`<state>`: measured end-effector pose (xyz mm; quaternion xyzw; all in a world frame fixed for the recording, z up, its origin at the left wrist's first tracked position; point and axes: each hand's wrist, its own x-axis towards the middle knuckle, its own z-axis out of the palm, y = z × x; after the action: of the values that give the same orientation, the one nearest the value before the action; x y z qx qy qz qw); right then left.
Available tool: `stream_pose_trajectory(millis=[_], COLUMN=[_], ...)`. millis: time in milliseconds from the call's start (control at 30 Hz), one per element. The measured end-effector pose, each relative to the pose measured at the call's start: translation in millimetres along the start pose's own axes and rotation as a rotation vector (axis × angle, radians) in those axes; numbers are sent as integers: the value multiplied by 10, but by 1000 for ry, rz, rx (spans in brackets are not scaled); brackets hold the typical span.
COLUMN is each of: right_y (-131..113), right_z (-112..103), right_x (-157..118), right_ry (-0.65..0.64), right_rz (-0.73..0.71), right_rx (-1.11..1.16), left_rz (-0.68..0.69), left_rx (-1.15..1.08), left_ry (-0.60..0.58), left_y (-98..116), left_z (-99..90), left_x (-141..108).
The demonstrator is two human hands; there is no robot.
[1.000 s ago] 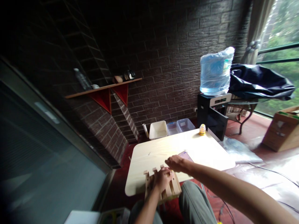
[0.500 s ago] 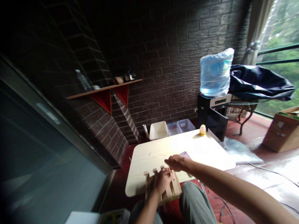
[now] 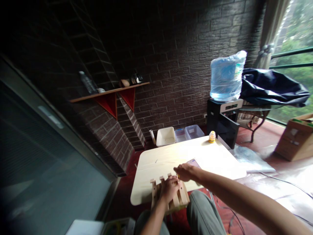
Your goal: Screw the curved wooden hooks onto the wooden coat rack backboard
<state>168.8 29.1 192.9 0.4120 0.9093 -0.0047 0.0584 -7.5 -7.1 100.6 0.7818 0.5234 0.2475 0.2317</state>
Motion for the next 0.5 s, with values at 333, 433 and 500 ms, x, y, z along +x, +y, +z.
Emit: stream_pose_trajectory(millis=[333,433,500], right_y=[49,31,24], right_z=[-21,-32,-25], right_x=[-35,-77,-84], right_ry=[-4,3,8], right_rz=[33,68,66], right_rx=[52,67,79], left_rz=[-13,-12,-8], left_rx=[34,57,62], left_ry=[-25,-25,-21], left_y=[-19,-1,13], left_z=[12,-12,-20], left_x=[28,32,25])
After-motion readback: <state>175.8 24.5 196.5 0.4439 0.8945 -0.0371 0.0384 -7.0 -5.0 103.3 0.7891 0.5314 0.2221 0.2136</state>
